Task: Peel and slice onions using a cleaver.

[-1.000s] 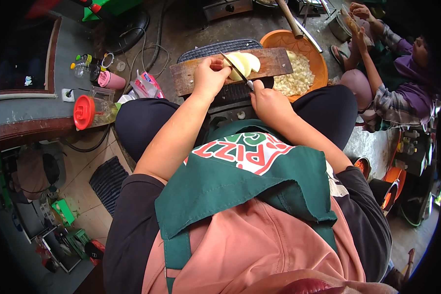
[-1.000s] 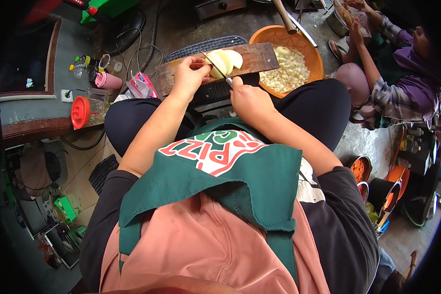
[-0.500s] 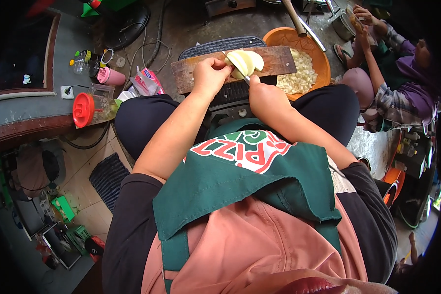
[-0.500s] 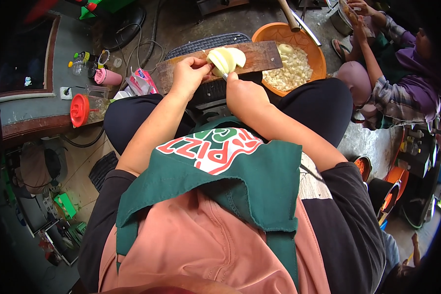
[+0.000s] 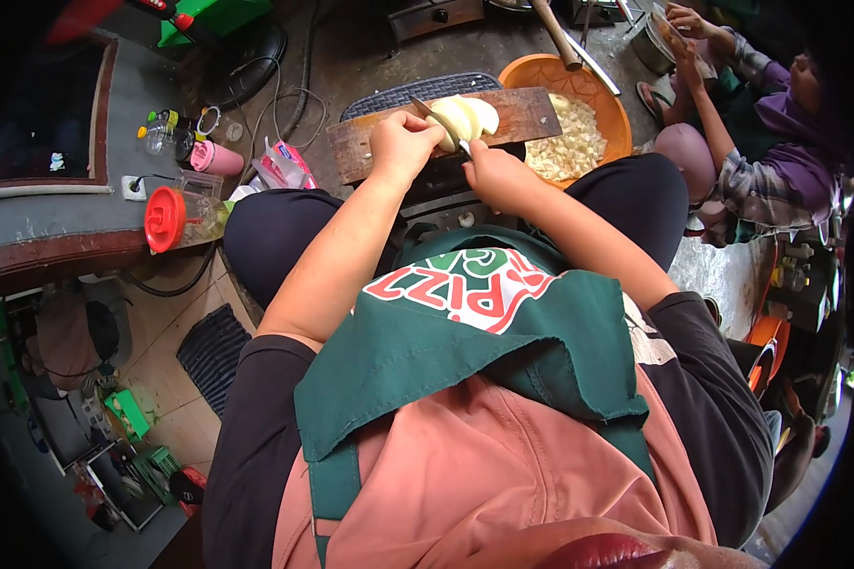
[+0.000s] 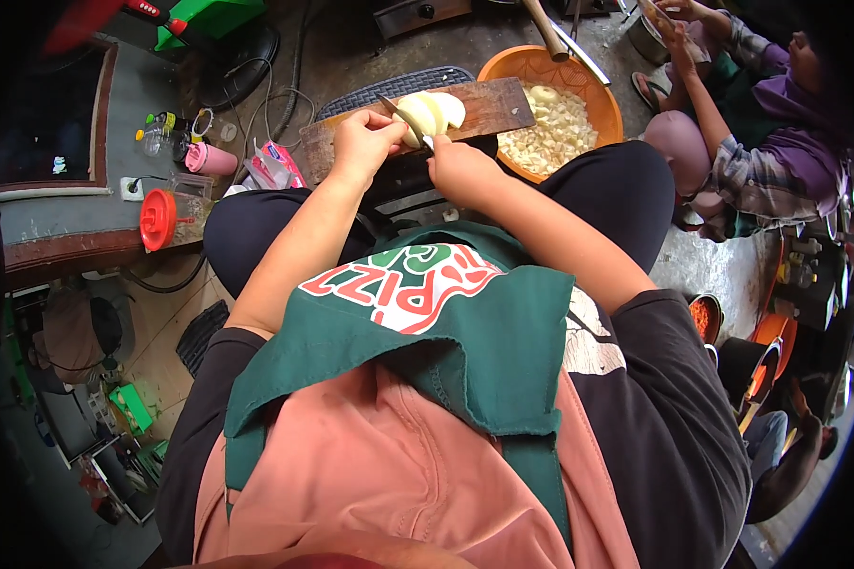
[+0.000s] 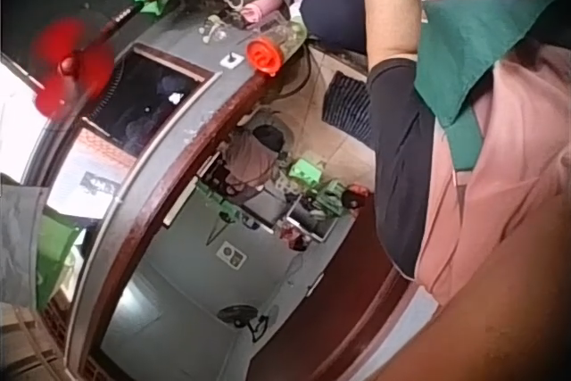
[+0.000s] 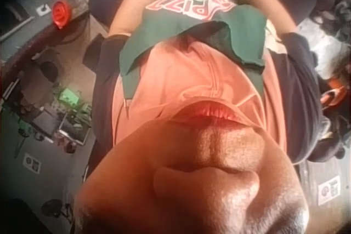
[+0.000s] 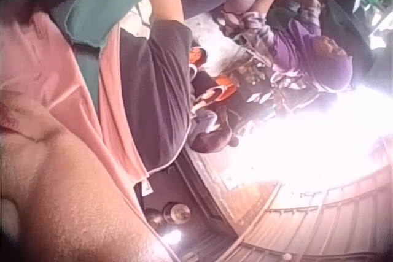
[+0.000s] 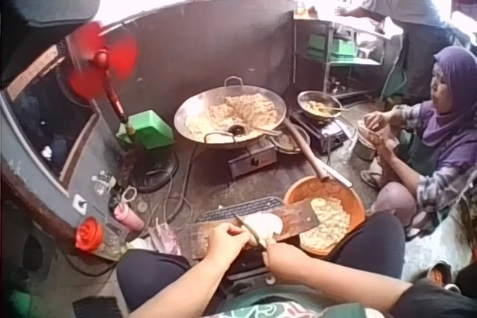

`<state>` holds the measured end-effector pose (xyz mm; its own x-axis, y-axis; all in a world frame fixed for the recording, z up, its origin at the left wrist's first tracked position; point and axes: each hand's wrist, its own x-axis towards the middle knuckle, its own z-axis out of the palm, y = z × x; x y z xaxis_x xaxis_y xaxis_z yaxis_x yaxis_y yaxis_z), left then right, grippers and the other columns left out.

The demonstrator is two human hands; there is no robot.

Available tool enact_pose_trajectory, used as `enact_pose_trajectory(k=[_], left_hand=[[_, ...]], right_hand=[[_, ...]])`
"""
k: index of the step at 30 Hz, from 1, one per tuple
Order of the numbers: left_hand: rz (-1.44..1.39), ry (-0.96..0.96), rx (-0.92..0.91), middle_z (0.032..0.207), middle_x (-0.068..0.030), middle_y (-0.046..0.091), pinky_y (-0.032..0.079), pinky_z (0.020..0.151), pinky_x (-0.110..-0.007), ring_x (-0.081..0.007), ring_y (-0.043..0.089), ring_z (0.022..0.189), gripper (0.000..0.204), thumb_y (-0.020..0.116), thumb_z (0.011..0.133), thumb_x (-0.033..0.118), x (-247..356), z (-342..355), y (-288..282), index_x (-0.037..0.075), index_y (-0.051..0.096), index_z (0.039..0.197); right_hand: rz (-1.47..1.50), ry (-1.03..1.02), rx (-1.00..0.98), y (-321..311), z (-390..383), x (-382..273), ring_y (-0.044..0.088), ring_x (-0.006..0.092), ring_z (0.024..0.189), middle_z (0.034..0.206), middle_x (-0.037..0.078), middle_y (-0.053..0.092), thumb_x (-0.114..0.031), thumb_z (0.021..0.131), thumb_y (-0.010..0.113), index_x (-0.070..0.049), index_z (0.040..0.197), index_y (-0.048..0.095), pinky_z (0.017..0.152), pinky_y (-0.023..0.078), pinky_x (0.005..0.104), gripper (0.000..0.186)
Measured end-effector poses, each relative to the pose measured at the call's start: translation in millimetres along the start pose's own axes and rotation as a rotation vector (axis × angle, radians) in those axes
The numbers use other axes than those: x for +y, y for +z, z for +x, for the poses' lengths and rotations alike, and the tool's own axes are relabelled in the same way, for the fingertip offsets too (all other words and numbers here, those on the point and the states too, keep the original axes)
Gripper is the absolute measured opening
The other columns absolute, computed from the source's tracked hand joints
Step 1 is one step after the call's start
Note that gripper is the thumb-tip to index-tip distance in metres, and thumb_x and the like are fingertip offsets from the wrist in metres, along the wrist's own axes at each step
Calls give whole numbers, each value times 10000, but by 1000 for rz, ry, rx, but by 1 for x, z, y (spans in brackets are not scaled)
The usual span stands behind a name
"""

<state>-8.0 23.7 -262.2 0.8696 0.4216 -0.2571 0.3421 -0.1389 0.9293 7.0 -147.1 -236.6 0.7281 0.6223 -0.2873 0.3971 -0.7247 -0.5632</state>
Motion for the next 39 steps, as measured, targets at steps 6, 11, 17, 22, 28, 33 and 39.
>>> enact_pose_trajectory(k=[6, 11, 17, 22, 28, 33, 39], left_hand=[[13, 77, -18, 845, -90, 669, 556, 599, -230, -146, 660, 706, 203, 756, 777, 103, -10, 5, -4, -28, 634, 870], [611, 727, 130, 995, -136, 643, 542, 746, -339, -253, 651, 851, 189, 646, 760, 62, 13, 3, -9, 5, 661, 940], [698, 1079, -251, 1110, -133, 619, 413, 971, -415, -315, 550, 1071, 382, 534, 788, 122, 46, 44, 25, 92, 645, 1152], [910, 1011, -646, 1086, -120, 631, 419, 953, -407, -298, 536, 1064, 389, 500, 805, 158, 63, 64, 34, 106, 654, 1158], [955, 1022, -742, 986, -127, 579, 438, 922, -402, -310, 534, 1017, 315, 554, 782, 222, 68, 61, 6, 98, 693, 1036], [1031, 1000, -819, 1085, -138, 555, 449, 938, -410, -323, 523, 1099, 534, 724, 674, 217, 76, 37, -25, 160, 600, 1191], [1013, 856, -587, 1122, -111, 571, 462, 933, -390, -314, 551, 1079, 627, 784, 658, 271, 58, 29, -19, 167, 565, 1236]], right_hand=[[203, 19, -40, -27, -12, -2, 600, 242, 462, 608, 127, 586, -207, 961, 468, 21, 981, 464, 490, 483, 393, 229], [422, 92, 106, -57, -34, 10, 593, 210, 456, 612, 113, 587, -238, 959, 488, 27, 988, 480, 464, 473, 352, 267], [689, 132, 209, -52, -28, 54, 546, 171, 423, 573, 64, 550, -233, 977, 461, -4, 916, 462, 433, 432, 322, 237], [747, 149, 201, -45, -29, 58, 537, 172, 416, 569, 62, 542, -230, 980, 469, -11, 915, 458, 431, 433, 315, 228], [701, 155, 182, -41, -30, 64, 551, 177, 424, 577, 69, 550, -239, 978, 471, -7, 902, 455, 436, 440, 324, 245], [620, 173, 120, -41, -33, 64, 566, 188, 435, 603, 86, 571, -229, 967, 471, 5, 920, 466, 444, 450, 335, 238], [382, 214, -3, -36, -44, 51, 616, 249, 483, 679, 158, 623, -238, 944, 486, 39, 1016, 503, 521, 510, 392, 287]])
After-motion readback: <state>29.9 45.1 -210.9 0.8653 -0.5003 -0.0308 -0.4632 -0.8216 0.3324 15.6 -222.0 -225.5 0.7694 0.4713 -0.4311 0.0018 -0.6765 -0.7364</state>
